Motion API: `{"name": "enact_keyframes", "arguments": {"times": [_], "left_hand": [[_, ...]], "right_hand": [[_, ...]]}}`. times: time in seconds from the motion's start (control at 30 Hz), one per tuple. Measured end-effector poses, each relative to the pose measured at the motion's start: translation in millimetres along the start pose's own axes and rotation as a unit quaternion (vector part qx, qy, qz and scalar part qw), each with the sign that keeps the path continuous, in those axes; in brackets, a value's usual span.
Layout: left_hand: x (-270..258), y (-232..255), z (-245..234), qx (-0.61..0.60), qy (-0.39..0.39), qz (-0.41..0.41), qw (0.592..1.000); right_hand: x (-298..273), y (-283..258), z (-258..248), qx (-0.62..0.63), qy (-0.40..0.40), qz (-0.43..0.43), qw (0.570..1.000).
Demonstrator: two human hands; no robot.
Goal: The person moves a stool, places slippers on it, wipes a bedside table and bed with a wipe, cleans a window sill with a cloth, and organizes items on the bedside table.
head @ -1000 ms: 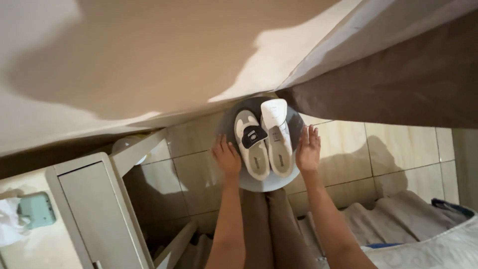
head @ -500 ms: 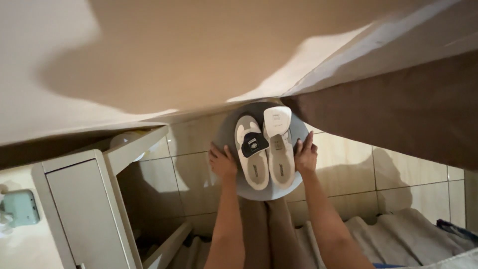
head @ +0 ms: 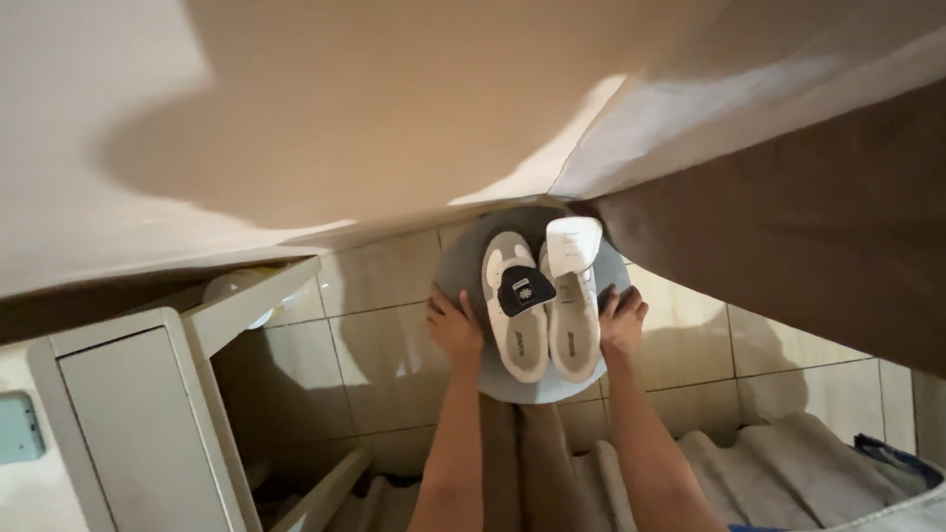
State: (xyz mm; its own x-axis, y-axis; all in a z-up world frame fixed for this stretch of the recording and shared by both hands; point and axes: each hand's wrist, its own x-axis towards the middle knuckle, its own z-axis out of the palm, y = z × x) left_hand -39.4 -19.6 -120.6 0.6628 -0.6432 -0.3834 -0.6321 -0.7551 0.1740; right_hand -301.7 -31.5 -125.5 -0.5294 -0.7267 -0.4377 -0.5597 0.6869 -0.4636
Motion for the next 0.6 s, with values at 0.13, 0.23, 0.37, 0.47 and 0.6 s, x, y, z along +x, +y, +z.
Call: {"name": "enact_keyframes", "arguments": {"times": [0.13,0.23,0.37,0.47,0.6], "left_hand": [[-18,27,-10,-0.028,-0.015,0.008,0.999],[-24,33,6,-0.014,-0.006,0.033,0.999],[-32,43,6,0.015,-0.004,0.062,0.998],[-44,48,-10,0.047,-0.003,0.098,0.994],[-50,49,-26,0.080,-0.058,0.137,0.986]], "right_hand": [[21,16,-9,-0.005,0.005,0.010,1.000],[30,17,-19,-0.007,0.023,-0.014,1.000],[24,7,-34,0.018,0.002,-0.044,0.999],[23,11,-36,0.002,-0.013,-0.061,0.998],[36,36,-17,-0.065,0.082,-0.215,0.971]]}}
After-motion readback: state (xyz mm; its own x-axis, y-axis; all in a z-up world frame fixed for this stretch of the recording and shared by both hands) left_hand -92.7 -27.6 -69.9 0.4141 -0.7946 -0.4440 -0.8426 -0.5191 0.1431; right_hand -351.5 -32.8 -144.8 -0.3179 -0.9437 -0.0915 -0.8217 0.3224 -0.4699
